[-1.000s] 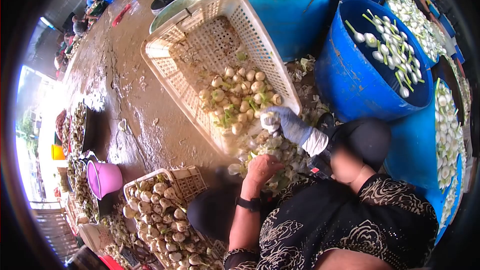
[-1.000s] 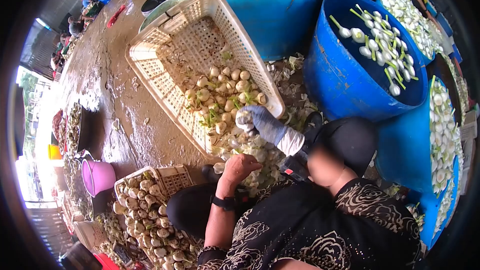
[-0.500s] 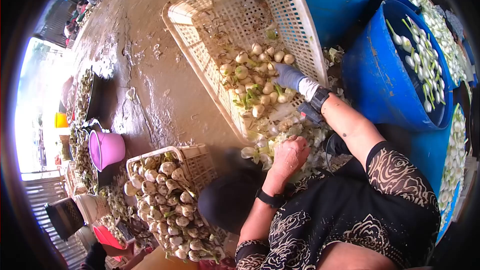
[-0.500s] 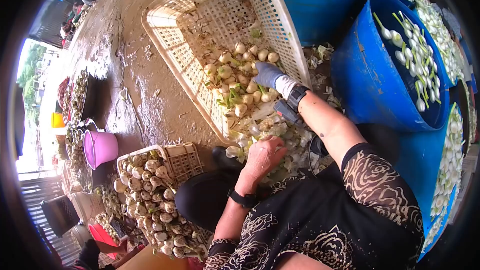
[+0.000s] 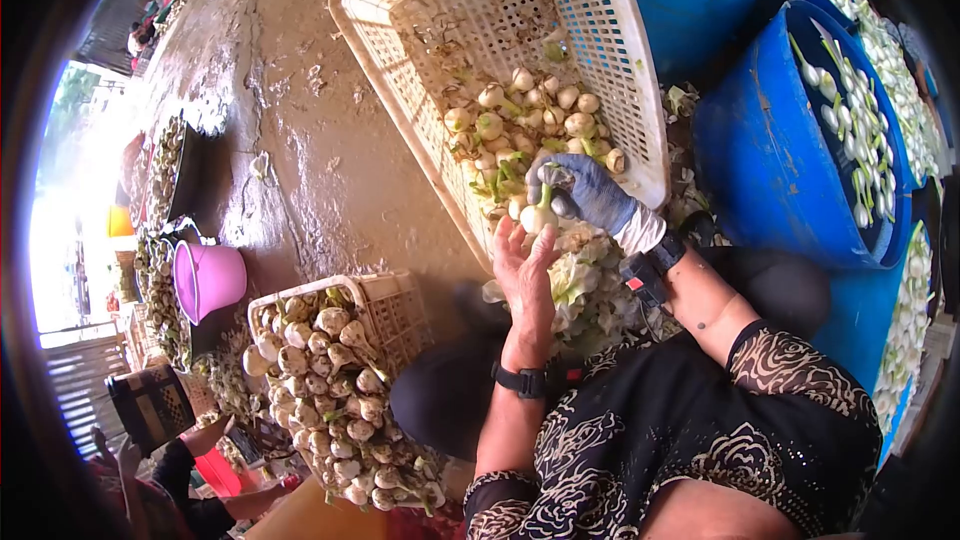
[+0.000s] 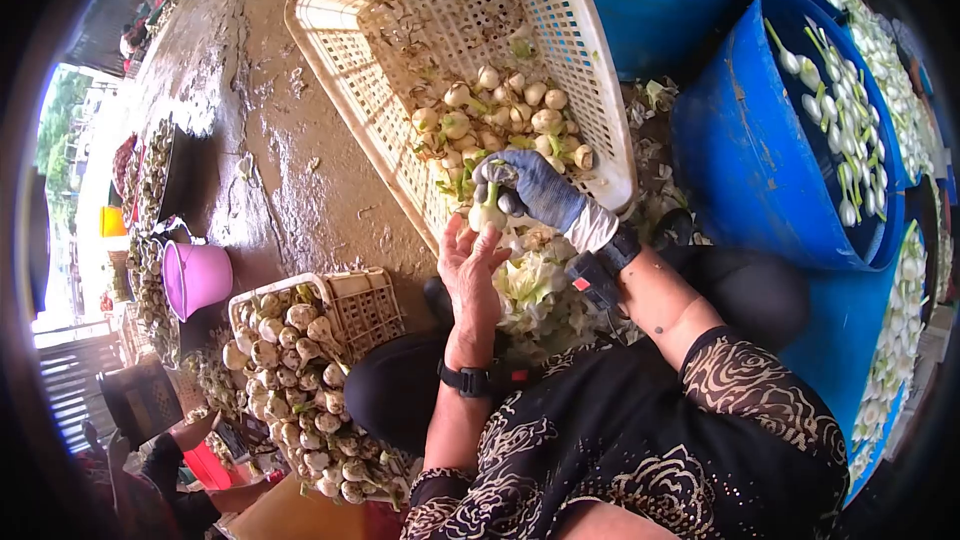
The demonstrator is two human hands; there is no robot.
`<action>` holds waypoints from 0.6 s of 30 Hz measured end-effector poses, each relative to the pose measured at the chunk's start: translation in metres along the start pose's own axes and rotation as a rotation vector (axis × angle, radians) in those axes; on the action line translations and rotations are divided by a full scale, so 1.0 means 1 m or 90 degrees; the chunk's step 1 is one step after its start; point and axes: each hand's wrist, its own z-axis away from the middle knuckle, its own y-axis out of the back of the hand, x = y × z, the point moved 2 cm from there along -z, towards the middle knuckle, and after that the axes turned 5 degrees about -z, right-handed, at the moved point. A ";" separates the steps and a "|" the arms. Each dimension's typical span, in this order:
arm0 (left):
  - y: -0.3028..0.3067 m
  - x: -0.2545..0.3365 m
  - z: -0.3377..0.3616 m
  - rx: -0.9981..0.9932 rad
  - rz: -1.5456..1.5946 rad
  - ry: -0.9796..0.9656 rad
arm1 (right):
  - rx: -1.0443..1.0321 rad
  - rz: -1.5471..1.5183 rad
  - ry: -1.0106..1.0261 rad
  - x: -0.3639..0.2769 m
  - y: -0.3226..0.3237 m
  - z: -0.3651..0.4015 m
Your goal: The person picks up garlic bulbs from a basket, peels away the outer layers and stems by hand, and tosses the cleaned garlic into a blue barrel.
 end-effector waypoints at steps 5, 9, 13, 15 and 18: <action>-0.001 0.000 0.004 -0.021 0.025 -0.178 | -0.009 0.072 0.090 -0.002 -0.014 0.028; -0.003 0.006 0.016 -0.014 -0.311 -0.333 | 0.060 0.358 0.225 0.017 -0.004 0.037; 0.000 0.003 0.018 -0.024 -0.338 -0.329 | 0.067 0.357 0.208 0.010 -0.011 0.054; 0.003 -0.003 0.014 -0.035 -0.274 -0.301 | 0.027 0.390 0.131 -0.004 -0.016 0.063; 0.002 0.000 0.017 -0.076 -0.134 -0.233 | 0.023 0.396 0.214 0.004 -0.012 0.064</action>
